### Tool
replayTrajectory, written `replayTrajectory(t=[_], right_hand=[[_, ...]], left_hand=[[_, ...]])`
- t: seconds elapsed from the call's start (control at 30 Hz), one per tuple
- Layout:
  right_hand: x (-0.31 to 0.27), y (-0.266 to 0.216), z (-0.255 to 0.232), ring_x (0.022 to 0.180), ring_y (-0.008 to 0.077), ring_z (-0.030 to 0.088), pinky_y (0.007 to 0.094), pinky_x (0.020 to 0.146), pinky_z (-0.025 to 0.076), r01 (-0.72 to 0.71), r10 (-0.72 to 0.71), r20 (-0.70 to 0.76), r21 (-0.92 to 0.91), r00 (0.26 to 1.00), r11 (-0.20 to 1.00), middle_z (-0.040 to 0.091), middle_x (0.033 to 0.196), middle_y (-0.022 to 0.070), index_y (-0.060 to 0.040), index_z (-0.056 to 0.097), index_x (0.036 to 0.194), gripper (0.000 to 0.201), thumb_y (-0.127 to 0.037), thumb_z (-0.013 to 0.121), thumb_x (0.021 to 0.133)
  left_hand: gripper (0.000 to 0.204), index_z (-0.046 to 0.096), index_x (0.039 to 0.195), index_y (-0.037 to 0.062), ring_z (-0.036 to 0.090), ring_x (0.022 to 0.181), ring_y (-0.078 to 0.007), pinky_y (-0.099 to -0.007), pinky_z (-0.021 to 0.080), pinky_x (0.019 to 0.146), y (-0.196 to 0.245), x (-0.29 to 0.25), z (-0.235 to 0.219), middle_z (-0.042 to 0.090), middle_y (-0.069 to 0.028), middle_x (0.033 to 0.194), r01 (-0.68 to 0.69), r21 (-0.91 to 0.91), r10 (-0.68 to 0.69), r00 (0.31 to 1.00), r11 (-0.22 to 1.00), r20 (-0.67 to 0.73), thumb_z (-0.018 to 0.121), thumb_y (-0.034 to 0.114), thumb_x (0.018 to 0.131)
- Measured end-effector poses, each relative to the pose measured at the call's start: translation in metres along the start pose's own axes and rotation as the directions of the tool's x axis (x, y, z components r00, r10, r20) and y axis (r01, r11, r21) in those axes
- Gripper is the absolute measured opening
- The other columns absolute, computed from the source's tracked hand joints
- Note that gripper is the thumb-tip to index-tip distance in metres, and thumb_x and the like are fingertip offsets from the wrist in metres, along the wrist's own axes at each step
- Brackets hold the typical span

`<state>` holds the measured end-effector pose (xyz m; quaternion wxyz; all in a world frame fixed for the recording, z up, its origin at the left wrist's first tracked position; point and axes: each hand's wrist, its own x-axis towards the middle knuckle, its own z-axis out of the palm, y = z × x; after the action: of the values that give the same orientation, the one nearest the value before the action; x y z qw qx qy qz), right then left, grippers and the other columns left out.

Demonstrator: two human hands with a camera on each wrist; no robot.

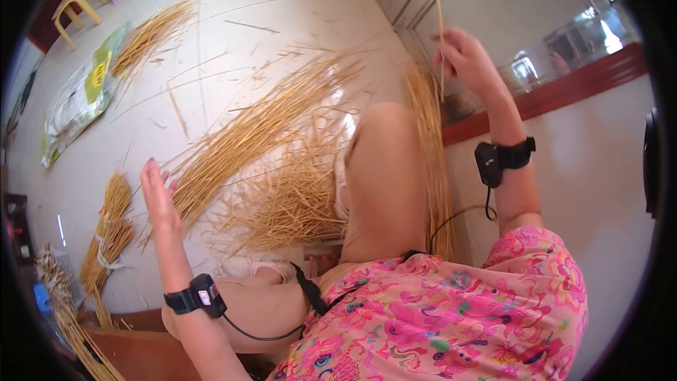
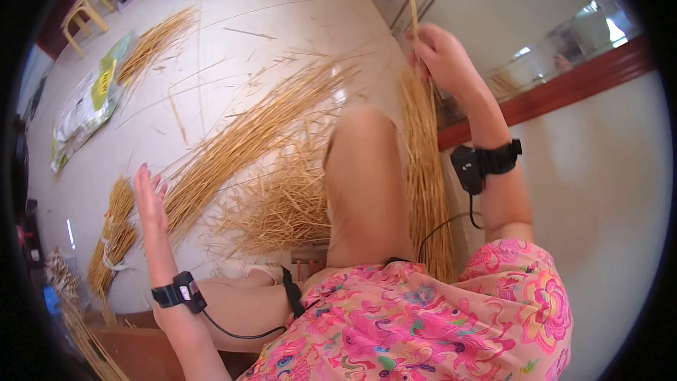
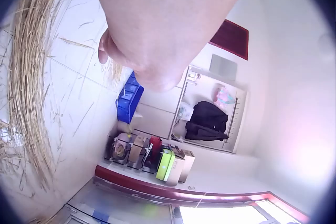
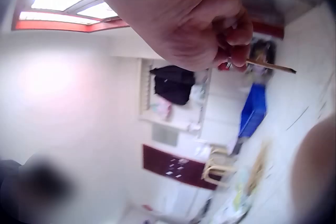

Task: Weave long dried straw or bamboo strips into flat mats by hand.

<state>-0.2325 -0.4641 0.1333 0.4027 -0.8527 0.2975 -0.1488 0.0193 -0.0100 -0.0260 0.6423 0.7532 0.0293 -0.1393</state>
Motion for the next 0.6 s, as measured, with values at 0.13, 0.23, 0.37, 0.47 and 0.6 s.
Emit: replayTrajectory(t=[0.13,0.23,0.37,0.47,0.6], right_hand=[[-0.09,0.191,-0.034,0.052,0.0253,0.057,0.0346,0.047,0.045,-0.072,-0.054,-0.17,-0.653,0.984,0.754,0.057,0.064,0.0142,-0.0011,0.052,0.092,0.009,-0.006,0.047,0.086],[-0.201,0.265,-0.017,0.077,0.0389,0.058,0.0478,0.067,0.045,-0.296,0.23,-0.189,-0.694,0.955,0.657,0.058,0.08,0.0238,0.0012,0.052,0.088,0.013,-0.01,0.05,0.083],[-0.337,0.353,-0.001,0.084,0.04,0.059,0.0467,0.072,0.047,-0.468,0.565,-0.133,-0.726,0.815,0.504,0.061,0.087,0.0232,0.0016,0.056,0.089,0.016,-0.011,0.052,0.08],[-0.4,0.369,0.001,0.084,0.038,0.062,0.0437,0.073,0.05,-0.151,0.728,0.216,-0.903,0.65,0.403,0.064,0.087,0.0209,-0.001,0.063,0.088,0.019,-0.013,0.059,0.075],[-0.436,0.372,-0.003,0.083,0.0357,0.064,0.0422,0.071,0.051,0.101,0.836,0.477,-0.878,0.273,0.468,0.066,0.089,0.0183,-0.0041,0.069,0.079,0.016,-0.013,0.066,0.066]], left_hand=[[0.054,0.033,0.135,0.0045,0.039,0.122,-0.03,-0.0389,0.039,0.096,-0.008,0.004,0.003,0.034,-0.015,0.137,0.024,0.038,-0.023,1.0,0.999,-0.009,0.041,0.04,0.095],[0.054,0.033,0.135,0.0043,0.037,0.124,-0.0311,-0.0395,0.038,0.097,-0.007,0.0,0.009,0.033,-0.0163,0.138,0.046,0.075,-0.046,0.999,0.996,0.002,0.04,0.04,0.096],[0.055,0.032,0.136,0.0038,0.035,0.126,-0.0328,-0.0405,0.038,0.098,-0.008,-0.001,0.008,0.029,-0.0178,0.139,0.03,0.154,-0.032,0.999,0.988,0.014,0.039,0.04,0.096],[0.054,0.032,0.136,0.0036,0.036,0.126,-0.0332,-0.0409,0.039,0.099,-0.008,-0.004,0.009,0.026,-0.0185,0.139,0.032,0.205,-0.033,0.999,0.978,0.003,0.039,0.039,0.096],[0.052,0.032,0.136,0.0039,0.039,0.123,-0.0325,-0.0407,0.04,0.098,-0.015,0.002,0.004,0.023,-0.0191,0.138,0.048,0.247,-0.05,0.999,0.968,0.002,0.038,0.037,0.096]])
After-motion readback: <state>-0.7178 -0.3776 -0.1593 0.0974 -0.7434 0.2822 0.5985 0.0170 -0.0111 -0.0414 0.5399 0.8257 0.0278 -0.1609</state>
